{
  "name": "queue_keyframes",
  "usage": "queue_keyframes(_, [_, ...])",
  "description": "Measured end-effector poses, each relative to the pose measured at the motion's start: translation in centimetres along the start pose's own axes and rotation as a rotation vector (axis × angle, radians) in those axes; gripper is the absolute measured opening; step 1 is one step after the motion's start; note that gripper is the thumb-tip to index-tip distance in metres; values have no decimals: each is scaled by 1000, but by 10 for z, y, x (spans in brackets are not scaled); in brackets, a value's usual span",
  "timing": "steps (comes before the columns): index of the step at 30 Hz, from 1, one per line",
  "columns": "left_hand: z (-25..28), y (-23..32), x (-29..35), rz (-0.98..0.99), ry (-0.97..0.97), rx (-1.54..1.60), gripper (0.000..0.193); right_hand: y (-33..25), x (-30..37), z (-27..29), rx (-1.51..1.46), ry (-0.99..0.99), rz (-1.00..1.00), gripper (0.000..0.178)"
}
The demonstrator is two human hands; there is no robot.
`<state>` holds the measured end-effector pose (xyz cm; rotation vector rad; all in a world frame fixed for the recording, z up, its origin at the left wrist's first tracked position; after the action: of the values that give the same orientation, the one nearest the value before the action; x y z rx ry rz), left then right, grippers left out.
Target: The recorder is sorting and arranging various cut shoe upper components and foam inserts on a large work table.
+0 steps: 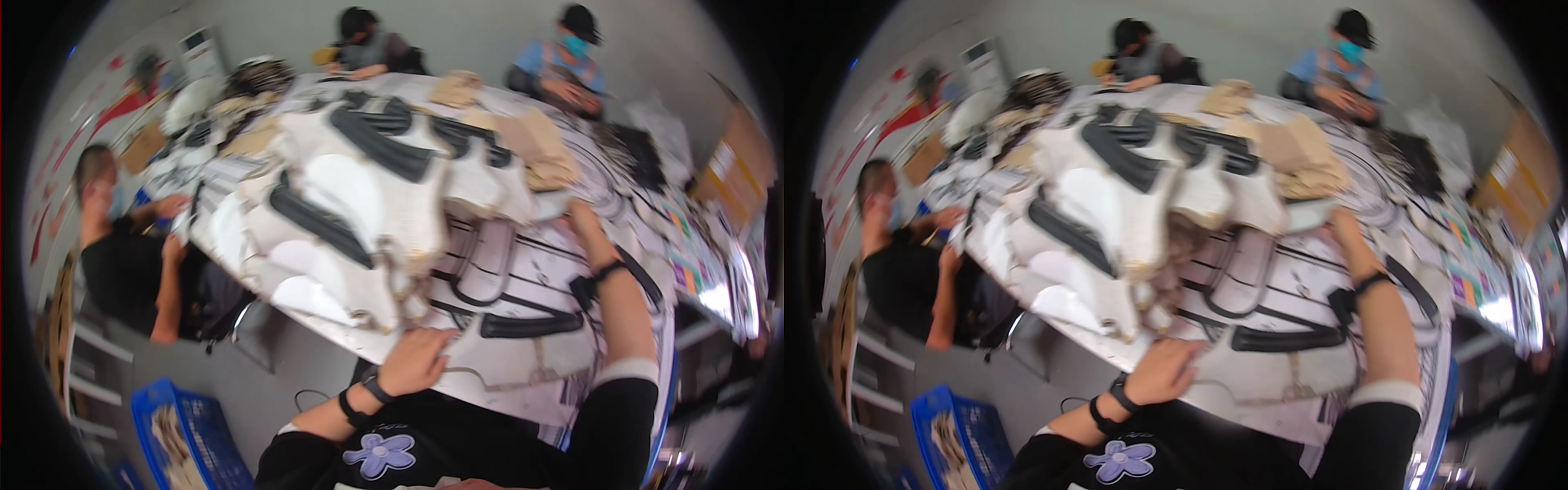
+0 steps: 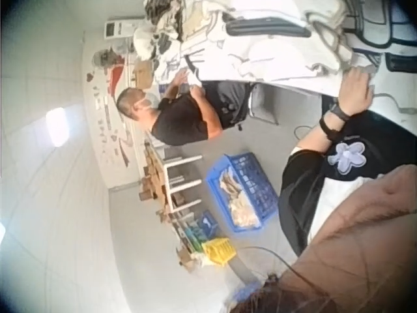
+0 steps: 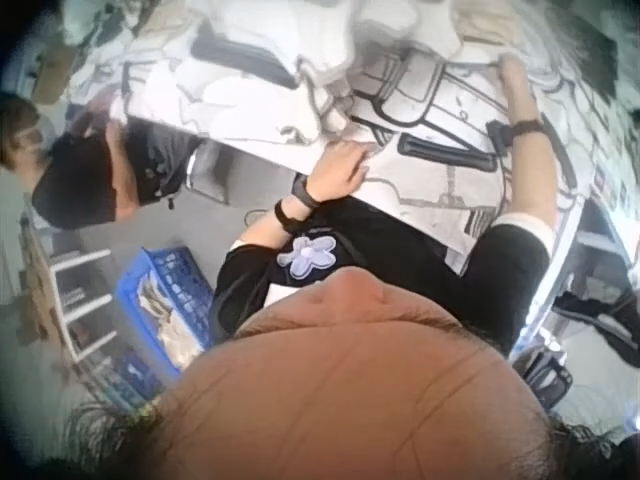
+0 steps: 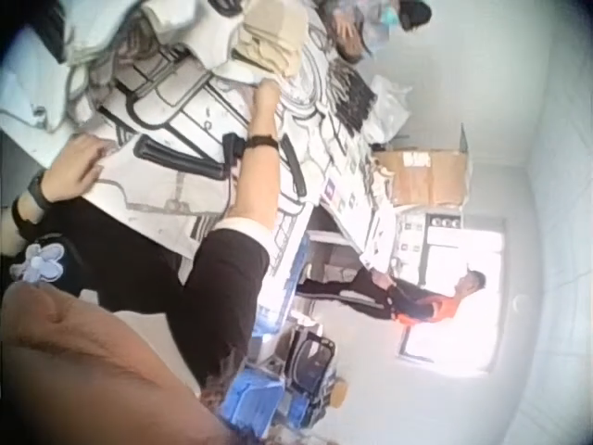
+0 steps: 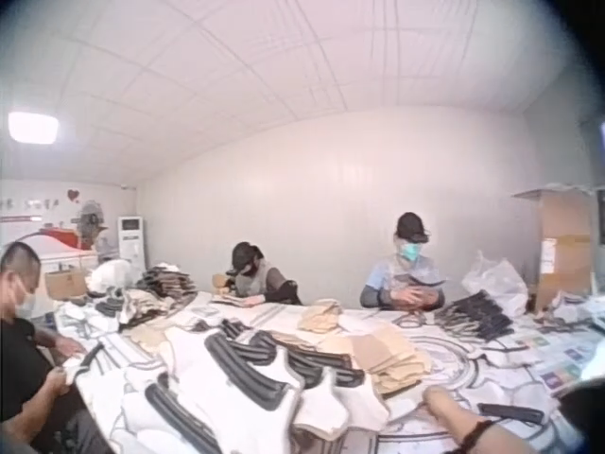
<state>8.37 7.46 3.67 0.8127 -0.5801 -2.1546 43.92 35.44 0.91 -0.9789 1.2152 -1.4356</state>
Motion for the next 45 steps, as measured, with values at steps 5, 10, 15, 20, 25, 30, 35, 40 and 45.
queue_keyframes(5, [-9,-1,3,0,-5,33,39,-74,37,64,-525,-9,93,31])
queue_keyframes(10, [1,-1,11,13,61,187,37,-154,107,145,-581,75,337,36])
queue_keyframes(15, [74,62,2,-231,93,424,34,-221,216,227,-408,-47,573,43])
queue_keyframes(20, [123,136,-47,-440,48,416,62,-251,275,149,-282,-229,519,48])
queue_keyframes(25, [57,122,-72,-115,-280,833,68,-257,299,-13,-141,-389,448,43])
queue_keyframes(30, [85,105,-48,65,-132,1279,12,-264,327,-62,-308,-521,434,43])
queue_keyframes(35, [250,15,21,-12,911,1147,8,-247,338,-48,-432,-449,505,57])
queue_keyframes(40, [400,-107,99,-290,1198,1123,13,-164,376,64,-337,-20,648,56])
queue_keyframes(45, [500,-299,141,32,1251,1090,23,-55,444,157,-371,382,575,48])
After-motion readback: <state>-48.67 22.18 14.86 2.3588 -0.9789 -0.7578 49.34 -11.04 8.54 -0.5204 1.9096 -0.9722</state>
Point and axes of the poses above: each hand's wrist, its own x-axis away from the middle knuckle, its own z-axis out of the back of the hand, y = z × x, the point moved 10 cm from there along -x, towards the middle knuckle, and after that the axes turned 4 degrees about x, right-handed, at the moved point
